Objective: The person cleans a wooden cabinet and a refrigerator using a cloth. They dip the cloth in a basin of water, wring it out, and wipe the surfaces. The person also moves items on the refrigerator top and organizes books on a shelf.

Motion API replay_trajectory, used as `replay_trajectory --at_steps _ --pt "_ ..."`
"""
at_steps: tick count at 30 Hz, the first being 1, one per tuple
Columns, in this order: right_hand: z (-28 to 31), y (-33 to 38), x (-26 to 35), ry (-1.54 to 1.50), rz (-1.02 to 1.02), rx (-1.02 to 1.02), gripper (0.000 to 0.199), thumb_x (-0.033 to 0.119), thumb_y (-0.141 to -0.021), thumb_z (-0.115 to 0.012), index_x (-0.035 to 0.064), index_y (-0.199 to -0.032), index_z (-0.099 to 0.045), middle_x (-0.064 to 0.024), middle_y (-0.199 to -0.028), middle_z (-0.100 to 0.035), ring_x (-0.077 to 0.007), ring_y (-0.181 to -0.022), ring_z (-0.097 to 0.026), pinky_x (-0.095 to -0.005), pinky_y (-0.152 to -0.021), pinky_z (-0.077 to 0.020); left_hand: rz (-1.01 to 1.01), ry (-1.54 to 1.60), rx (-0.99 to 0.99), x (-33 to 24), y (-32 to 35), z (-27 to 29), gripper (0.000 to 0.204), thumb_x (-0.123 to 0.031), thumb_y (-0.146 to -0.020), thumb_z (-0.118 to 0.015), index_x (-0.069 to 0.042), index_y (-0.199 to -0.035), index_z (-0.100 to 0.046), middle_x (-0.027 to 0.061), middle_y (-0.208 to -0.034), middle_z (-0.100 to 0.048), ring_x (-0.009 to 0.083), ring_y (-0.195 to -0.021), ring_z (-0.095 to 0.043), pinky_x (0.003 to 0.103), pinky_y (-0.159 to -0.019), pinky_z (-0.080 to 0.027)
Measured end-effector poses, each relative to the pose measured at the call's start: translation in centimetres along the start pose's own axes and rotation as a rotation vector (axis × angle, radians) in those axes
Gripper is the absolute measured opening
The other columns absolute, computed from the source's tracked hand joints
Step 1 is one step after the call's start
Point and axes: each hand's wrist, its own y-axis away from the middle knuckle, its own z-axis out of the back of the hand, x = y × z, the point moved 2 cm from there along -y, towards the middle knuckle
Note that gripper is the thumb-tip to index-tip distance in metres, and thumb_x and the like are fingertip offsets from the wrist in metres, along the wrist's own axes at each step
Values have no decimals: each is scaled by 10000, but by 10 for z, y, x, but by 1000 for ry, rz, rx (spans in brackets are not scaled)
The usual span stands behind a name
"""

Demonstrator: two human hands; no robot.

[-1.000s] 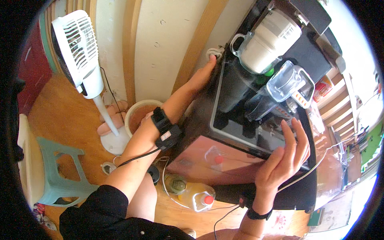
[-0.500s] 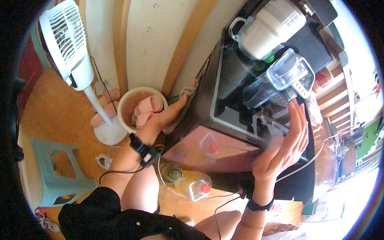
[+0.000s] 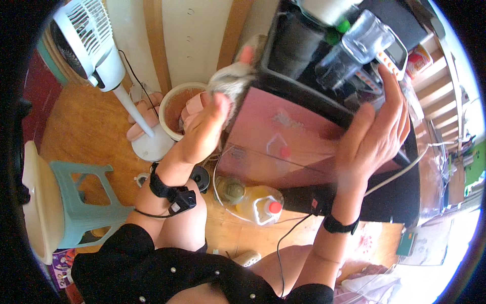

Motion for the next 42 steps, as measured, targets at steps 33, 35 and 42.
replay_trajectory --at_steps 33,35,42 --pt "-36 229 138 -987 -1348 -391 526 271 -1016 -488 67 -1492 -396 -84 -1407 -519 -229 -1291 -505 -405 -1126 -402 -80 -193 -410 -54 42 -3 628 -455 -1040 -479 17 -1454 -454 221 -1372 -568 279 -1240 -570 352 -1031 -442" --pt "-77 219 127 -550 -978 -219 524 269 -1015 -488 65 -1490 -399 -88 -1412 -514 -232 -1296 -500 -406 -1129 -398 -26 -135 -569 -18 21 -22 651 -481 -1062 -418 22 -1475 -416 192 -1416 -530 270 -1334 -486 381 -1134 -347" --pt "-167 236 103 -118 -607 -28 519 263 -1014 -489 57 -1484 -408 -102 -1428 -500 -245 -1316 -481 -409 -1138 -383 458 368 -456 56 37 -1 904 -674 -984 -430 -6 -1559 -230 111 -1589 -321 261 -1409 -374 408 -1185 -262"
